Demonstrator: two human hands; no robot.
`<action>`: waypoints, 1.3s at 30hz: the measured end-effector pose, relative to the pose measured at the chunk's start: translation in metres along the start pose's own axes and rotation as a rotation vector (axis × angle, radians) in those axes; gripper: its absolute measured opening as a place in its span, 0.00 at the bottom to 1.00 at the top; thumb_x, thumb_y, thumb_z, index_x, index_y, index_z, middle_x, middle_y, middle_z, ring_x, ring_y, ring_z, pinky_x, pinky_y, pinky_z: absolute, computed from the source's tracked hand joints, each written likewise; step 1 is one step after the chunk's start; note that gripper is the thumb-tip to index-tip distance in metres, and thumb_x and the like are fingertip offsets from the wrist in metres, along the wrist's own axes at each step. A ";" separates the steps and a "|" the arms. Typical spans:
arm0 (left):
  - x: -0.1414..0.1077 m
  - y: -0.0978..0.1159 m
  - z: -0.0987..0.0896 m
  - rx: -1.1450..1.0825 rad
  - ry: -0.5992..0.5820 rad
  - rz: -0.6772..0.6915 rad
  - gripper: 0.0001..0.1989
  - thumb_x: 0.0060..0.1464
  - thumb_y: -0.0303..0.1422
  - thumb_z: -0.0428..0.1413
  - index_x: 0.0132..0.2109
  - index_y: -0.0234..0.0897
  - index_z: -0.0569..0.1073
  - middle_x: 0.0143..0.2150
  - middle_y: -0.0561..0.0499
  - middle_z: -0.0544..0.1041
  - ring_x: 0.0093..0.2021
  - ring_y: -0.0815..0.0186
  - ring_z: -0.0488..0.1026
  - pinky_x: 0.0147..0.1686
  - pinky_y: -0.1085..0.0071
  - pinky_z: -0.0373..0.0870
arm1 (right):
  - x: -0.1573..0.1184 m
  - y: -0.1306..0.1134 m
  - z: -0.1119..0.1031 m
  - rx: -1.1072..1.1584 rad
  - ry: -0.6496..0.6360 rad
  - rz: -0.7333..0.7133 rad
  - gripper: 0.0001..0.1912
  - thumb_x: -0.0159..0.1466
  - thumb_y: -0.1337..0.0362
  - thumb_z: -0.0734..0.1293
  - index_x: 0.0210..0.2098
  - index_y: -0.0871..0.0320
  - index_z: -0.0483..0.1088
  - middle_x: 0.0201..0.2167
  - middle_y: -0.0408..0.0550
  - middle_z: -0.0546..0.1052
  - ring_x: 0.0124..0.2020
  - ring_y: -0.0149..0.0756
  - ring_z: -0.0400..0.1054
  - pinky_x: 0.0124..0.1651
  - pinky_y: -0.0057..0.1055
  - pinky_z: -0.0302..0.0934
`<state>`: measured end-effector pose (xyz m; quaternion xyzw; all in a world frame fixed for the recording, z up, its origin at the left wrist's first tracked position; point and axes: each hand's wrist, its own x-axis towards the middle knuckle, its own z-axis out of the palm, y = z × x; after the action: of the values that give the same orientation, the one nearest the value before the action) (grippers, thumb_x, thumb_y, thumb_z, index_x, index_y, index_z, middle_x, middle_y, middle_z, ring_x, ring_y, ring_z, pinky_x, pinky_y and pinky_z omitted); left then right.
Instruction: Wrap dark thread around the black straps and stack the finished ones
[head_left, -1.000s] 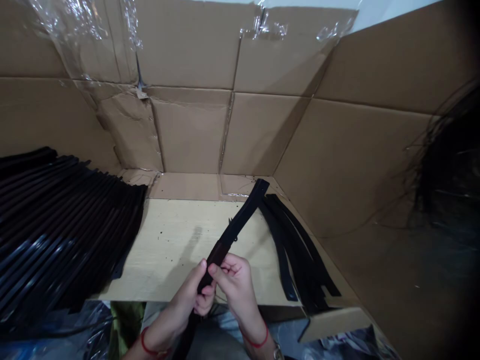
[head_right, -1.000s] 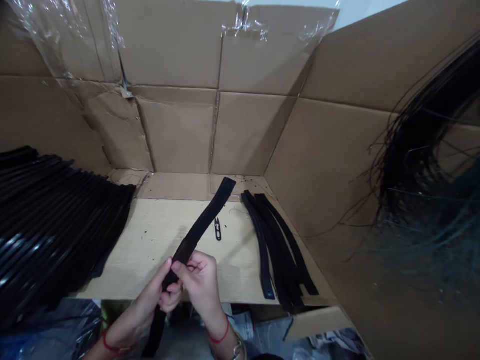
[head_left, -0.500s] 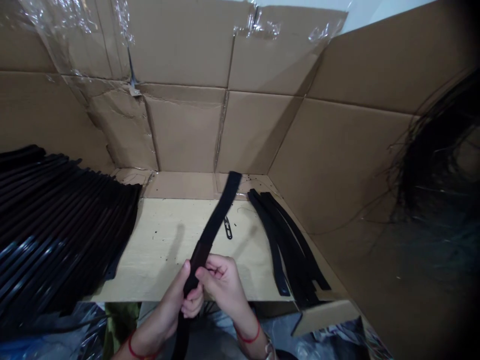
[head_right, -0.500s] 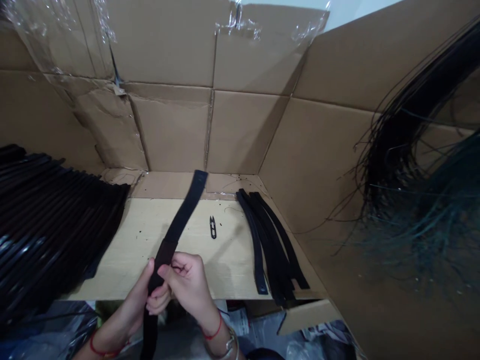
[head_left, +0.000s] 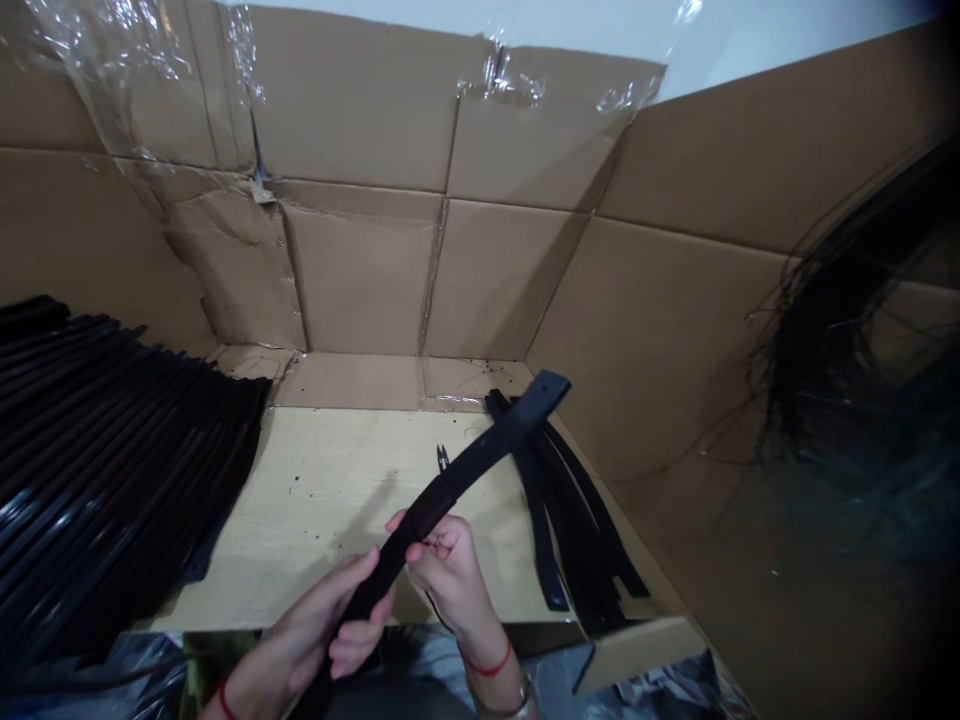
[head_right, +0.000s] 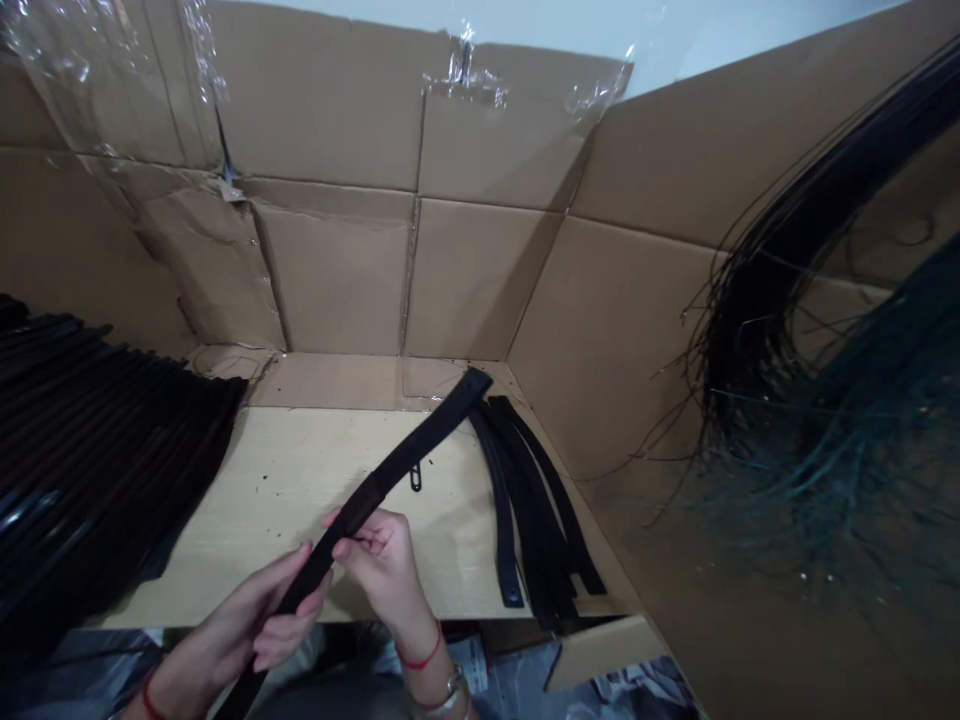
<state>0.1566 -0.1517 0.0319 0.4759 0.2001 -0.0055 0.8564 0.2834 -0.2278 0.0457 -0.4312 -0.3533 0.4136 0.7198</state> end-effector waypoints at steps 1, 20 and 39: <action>0.003 0.001 0.000 0.058 -0.002 0.023 0.28 0.51 0.60 0.47 0.31 0.37 0.67 0.14 0.61 0.52 0.14 0.75 0.45 0.15 0.76 0.44 | 0.001 0.001 0.002 -0.028 0.061 -0.036 0.21 0.51 0.51 0.76 0.35 0.63 0.77 0.15 0.38 0.63 0.14 0.22 0.49 0.18 0.23 0.46; 0.004 -0.024 -0.007 0.620 0.276 0.164 0.38 0.45 0.65 0.47 0.44 0.34 0.70 0.22 0.56 0.64 0.18 0.72 0.56 0.19 0.74 0.54 | -0.002 0.015 -0.015 -0.084 0.035 -0.038 0.24 0.51 0.47 0.75 0.33 0.64 0.77 0.19 0.43 0.67 0.18 0.24 0.50 0.18 0.22 0.44; 0.018 -0.008 0.005 0.646 0.328 0.270 0.32 0.53 0.61 0.41 0.40 0.36 0.69 0.22 0.55 0.64 0.21 0.69 0.60 0.23 0.74 0.58 | 0.007 0.012 -0.010 -0.198 0.216 -0.136 0.20 0.53 0.50 0.75 0.31 0.63 0.76 0.21 0.45 0.69 0.20 0.27 0.57 0.22 0.23 0.54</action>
<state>0.1735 -0.1564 0.0216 0.7377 0.2579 0.1209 0.6120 0.2909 -0.2216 0.0322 -0.5170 -0.3413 0.2787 0.7339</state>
